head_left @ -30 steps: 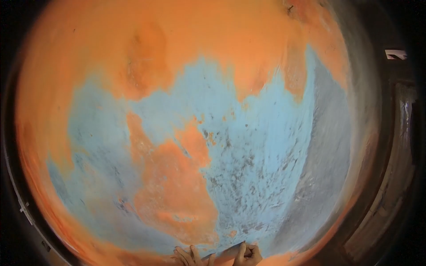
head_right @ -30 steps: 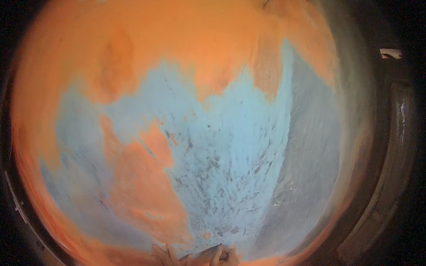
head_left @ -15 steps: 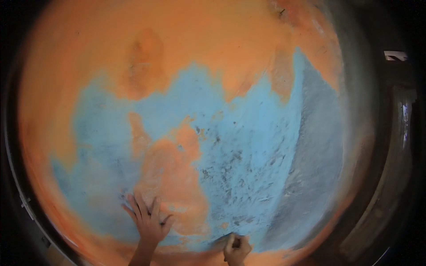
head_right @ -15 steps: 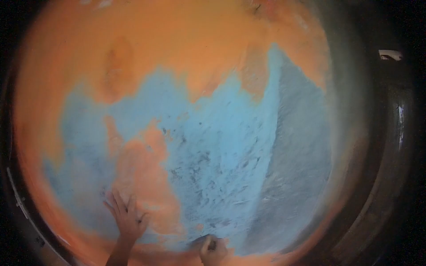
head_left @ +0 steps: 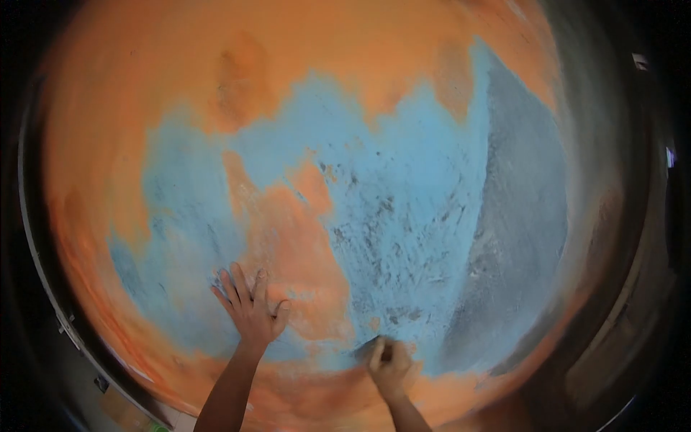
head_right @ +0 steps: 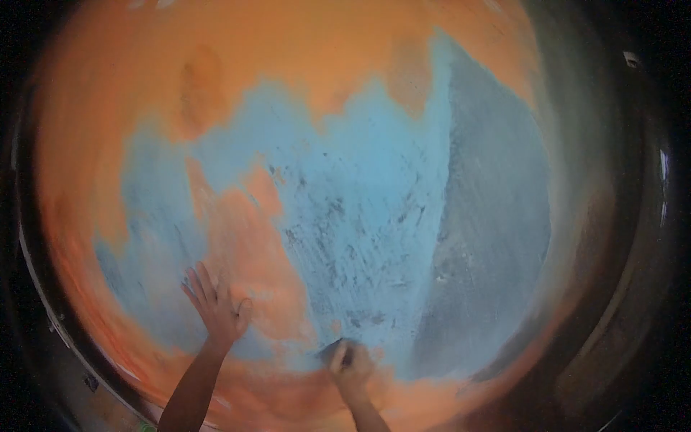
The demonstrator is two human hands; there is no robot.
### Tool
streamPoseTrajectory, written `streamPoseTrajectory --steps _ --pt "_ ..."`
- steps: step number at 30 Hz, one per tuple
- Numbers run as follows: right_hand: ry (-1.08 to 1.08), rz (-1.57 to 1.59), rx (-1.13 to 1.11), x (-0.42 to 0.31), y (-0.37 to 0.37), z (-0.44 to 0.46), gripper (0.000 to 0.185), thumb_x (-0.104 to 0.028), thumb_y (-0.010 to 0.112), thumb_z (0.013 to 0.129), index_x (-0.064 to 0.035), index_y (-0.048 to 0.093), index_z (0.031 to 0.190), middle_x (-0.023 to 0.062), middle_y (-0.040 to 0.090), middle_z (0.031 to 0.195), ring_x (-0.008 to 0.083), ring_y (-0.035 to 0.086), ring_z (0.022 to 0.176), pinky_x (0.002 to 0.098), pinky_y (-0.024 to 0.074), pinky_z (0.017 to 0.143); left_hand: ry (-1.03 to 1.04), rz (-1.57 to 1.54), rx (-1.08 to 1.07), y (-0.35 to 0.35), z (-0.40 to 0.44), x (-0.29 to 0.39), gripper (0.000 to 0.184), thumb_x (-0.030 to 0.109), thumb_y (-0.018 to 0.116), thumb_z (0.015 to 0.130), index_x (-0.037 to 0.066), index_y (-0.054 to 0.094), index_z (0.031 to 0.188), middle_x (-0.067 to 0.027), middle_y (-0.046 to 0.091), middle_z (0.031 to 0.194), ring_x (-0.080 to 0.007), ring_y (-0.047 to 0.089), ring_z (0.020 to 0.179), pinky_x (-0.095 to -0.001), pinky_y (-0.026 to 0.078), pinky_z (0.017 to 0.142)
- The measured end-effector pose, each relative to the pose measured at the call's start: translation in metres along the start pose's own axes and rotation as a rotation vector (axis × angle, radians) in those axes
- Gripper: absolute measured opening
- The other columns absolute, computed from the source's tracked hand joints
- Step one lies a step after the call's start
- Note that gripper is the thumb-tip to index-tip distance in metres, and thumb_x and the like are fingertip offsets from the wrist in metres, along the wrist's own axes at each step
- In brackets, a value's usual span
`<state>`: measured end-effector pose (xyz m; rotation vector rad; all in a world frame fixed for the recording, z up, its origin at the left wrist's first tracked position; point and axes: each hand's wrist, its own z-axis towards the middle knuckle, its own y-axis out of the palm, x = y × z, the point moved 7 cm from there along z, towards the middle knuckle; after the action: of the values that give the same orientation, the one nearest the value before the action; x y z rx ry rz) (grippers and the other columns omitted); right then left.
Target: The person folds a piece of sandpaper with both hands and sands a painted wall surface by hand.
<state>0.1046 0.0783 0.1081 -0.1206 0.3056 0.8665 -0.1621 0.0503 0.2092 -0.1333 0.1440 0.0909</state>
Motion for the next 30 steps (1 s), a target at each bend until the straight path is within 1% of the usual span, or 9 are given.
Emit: streamPoseTrajectory --steps 3,4,6,10,14,18,22,25,30 --pt "0.762 0.314 0.047 0.031 -0.019 0.022 0.018 -0.011 0.067 0.089 -0.0013 0.058 0.077 0.0083 0.056 0.058 0.0180 0.057 0.048 0.0308 0.0415 0.043 -0.025 -0.003 0.014 -0.003 0.001 -0.002 0.069 0.056 0.039 0.097 0.010 0.037 0.149 -0.0317 0.020 0.155 -0.0530 0.014 0.143 -0.0699 0.002 0.111" --pt "0.744 0.311 0.062 0.035 -0.014 0.015 0.018 -0.011 0.067 0.089 -0.0013 0.058 0.077 0.0083 0.056 0.058 0.0180 0.057 0.048 0.0308 0.0415 0.043 -0.050 -0.005 0.025 -0.002 0.002 -0.001 0.068 0.059 0.036 0.098 0.012 0.042 0.147 -0.0304 0.023 0.155 -0.0511 0.015 0.144 -0.0698 0.002 0.111" --pt "0.119 -0.002 0.038 0.005 0.005 0.008 0.015 -0.009 0.067 0.087 -0.0029 0.059 0.077 0.0098 0.058 0.060 0.0214 0.058 0.048 0.0331 0.0446 0.045 -0.053 -0.010 0.043 -0.002 0.007 0.001 0.067 0.058 0.037 0.098 0.012 0.043 0.146 -0.0305 0.025 0.154 -0.0512 0.015 0.144 -0.0697 0.002 0.111" --pt "0.274 -0.006 0.137 0.007 -0.010 0.024 0.007 -0.009 0.067 0.083 -0.0039 0.063 0.079 0.0131 0.063 0.066 0.0302 0.063 0.056 0.0397 0.0496 0.052 -0.086 -0.028 -0.018 0.001 -0.009 0.004 0.066 0.055 0.038 0.098 0.010 0.045 0.145 -0.0313 0.029 0.152 -0.0519 0.017 0.143 -0.0697 0.003 0.111" --pt "0.499 -0.024 0.199 0.017 -0.016 0.036 0.013 -0.008 0.066 0.087 -0.0007 0.063 0.077 0.0138 0.062 0.060 0.0236 0.061 0.051 0.0340 0.0470 0.050 -0.074 -0.040 0.054 -0.003 -0.002 -0.002 0.065 0.054 0.040 0.097 0.010 0.045 0.145 -0.0315 0.029 0.152 -0.0520 0.017 0.143 -0.0700 0.004 0.111" --pt "0.181 0.043 -0.022 -0.008 0.012 0.022 0.015 -0.012 0.066 0.086 -0.0007 0.062 0.077 0.0171 0.061 0.064 0.0323 0.061 0.053 0.0404 0.0482 0.051 -0.082 -0.031 -0.006 -0.001 -0.005 0.000 0.065 0.055 0.040 0.097 0.011 0.045 0.145 -0.0311 0.029 0.152 -0.0524 0.017 0.143 -0.0702 0.004 0.111" --pt "0.642 -0.020 0.056 0.025 -0.011 0.039 0.015 -0.011 0.062 0.090 -0.0010 0.062 0.080 0.0161 0.063 0.062 0.0234 0.062 0.051 0.0331 0.0467 0.049 -0.076 -0.006 0.022 0.001 -0.006 -0.004 0.066 0.056 0.039 0.097 0.012 0.044 0.146 -0.0303 0.028 0.153 -0.0534 0.018 0.142 -0.0702 0.005 0.111" --pt "0.046 0.002 -0.011 -0.020 0.005 0.030 0.018 -0.010 0.062 0.090 -0.0020 0.060 0.074 0.0139 0.059 0.056 0.0240 0.059 0.047 0.0339 0.0439 0.046 -0.071 -0.037 0.019 -0.002 -0.002 -0.003 0.067 0.056 0.040 0.096 0.011 0.044 0.146 -0.0303 0.028 0.153 -0.0530 0.017 0.143 -0.0691 0.005 0.111" --pt "0.669 0.089 0.102 0.026 -0.019 0.032 0.013 -0.009 0.066 0.087 -0.0039 0.062 0.076 0.0108 0.061 0.061 0.0236 0.059 0.048 0.0336 0.0453 0.047 -0.066 -0.002 0.005 0.004 0.000 -0.003 0.066 0.053 0.038 0.097 0.011 0.041 0.147 -0.0305 0.026 0.154 -0.0526 0.018 0.143 -0.0682 0.006 0.111"
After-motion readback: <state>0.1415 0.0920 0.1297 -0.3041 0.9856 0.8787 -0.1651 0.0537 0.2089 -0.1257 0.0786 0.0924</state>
